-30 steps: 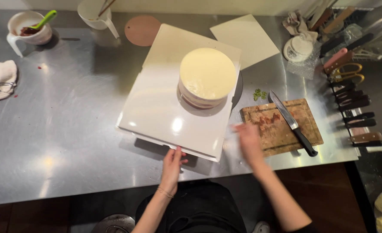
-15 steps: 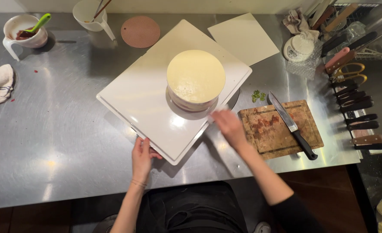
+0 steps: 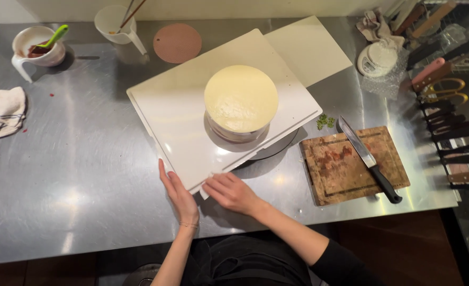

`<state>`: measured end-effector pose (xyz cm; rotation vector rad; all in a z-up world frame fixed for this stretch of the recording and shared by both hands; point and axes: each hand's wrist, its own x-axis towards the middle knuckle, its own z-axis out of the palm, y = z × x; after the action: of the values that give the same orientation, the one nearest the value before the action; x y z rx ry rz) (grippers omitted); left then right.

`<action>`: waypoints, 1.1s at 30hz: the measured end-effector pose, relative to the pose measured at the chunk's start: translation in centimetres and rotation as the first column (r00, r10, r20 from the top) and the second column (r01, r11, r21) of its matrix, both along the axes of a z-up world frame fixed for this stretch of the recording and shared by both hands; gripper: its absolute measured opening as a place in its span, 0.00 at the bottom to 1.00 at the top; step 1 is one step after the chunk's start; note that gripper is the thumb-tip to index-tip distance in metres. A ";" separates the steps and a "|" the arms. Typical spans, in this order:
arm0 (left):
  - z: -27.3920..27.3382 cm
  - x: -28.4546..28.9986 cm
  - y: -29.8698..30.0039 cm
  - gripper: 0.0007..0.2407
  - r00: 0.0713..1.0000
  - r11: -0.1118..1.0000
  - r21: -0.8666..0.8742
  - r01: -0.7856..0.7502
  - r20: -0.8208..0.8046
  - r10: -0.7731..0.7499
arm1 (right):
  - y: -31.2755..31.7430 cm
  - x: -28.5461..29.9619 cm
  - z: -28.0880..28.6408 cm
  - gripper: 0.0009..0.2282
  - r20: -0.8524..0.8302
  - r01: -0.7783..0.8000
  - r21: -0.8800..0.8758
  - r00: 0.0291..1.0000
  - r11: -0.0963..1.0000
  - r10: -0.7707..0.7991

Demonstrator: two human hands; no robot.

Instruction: Cleaning a cake decorating workstation by scraping and wiping the cake board and the stainless steel counter.

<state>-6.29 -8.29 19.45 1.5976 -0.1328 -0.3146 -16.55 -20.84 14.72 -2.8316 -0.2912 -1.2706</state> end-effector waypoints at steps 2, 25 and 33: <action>0.2 1.4 -0.1 0.32 0.999 1.000 0.021 0.022 0.025 -0.023 | -3.0 -0.8 -1.0 0.09 0.035 0.078 0.014 0.996 0.997 -0.078; -3.0 3.7 2.9 0.38 0.969 0.975 0.053 0.216 0.114 -0.221 | -1.2 -2.1 -2.1 0.08 0.038 0.226 0.087 0.972 0.970 -0.230; -2.1 5.7 3.2 0.36 0.957 0.958 0.010 0.288 0.032 -0.288 | -11.8 -13.4 -1.7 0.08 -0.138 0.371 0.077 0.923 0.925 -0.358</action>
<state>-0.59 -5.12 17.40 1.5891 -0.3933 -0.5147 -29.99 -32.59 13.01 -2.9473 0.3142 -1.1109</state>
